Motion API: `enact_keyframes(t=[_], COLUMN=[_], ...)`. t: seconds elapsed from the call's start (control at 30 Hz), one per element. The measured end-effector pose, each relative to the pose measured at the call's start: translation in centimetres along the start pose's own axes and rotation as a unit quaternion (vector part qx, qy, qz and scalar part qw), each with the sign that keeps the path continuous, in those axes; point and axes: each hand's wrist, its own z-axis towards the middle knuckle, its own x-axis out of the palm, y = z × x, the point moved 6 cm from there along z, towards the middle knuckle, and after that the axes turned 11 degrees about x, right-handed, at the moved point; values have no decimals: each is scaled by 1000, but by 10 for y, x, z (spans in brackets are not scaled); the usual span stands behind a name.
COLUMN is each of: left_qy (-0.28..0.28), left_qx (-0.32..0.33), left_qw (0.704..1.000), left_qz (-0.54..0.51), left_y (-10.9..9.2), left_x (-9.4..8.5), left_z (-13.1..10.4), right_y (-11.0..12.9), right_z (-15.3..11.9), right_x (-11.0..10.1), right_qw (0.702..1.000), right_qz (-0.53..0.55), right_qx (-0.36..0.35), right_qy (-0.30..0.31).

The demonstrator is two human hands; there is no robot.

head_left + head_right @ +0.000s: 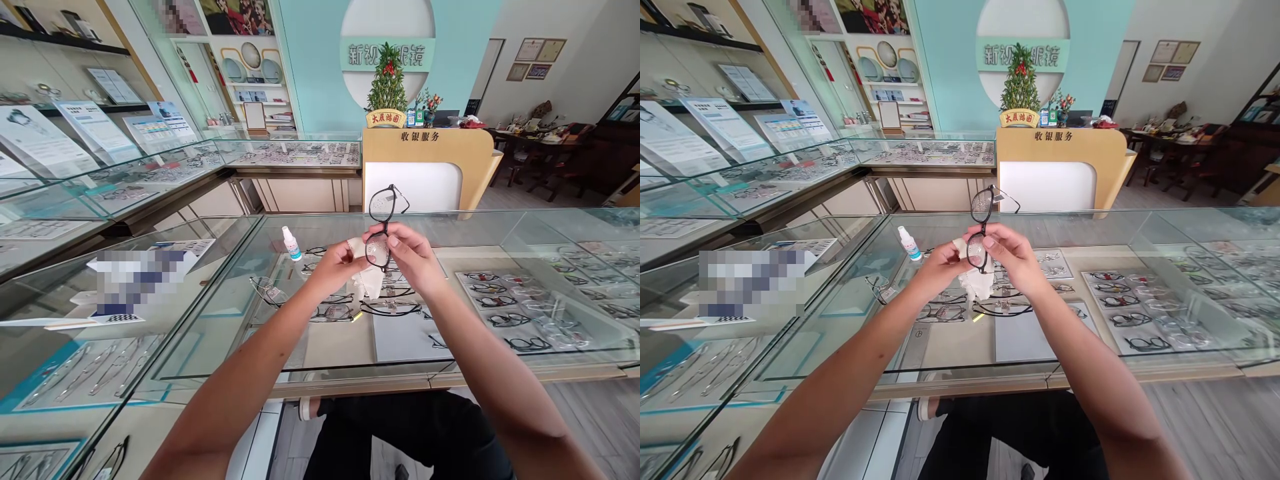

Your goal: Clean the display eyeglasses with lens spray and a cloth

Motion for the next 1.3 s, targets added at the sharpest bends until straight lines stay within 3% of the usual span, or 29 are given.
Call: enact_keyframes(t=[0.33, 0.5, 0.6, 0.73, 0.93, 1.13, 1.3], left_qy=[-1, -120, -188, -228, -207, -147, -146], left_qx=[18, -2, -4, -34, -33, 16, 58], left_qw=[1000, 992, 981, 971, 971, 981, 977], left_qz=[7, -24, -43, -62, -116, -124, -146], left_y=[-3, -9, -12, -11, -11, -11, -11], left_x=[-3, -27, -45, -58, -48, -30, -25], left_z=[1, 5, 8, 10, 10, 10, 9], right_y=[2, 3, 2, 0, -11, -22, -29], right_z=[-2, -1, -1, -1, 1, 5, 8], right_x=[1, -5, -3, 8, 22, 13, 11], right_qw=[1000, 998, 999, 998, 995, 995, 993], right_qz=[-22, -35, -40, -63, -64, -61, -88], right_qx=[-7, -26, -15, 17, 61, 67, 57], right_qy=[12, -36, -20, 18, 48, -40, -57])
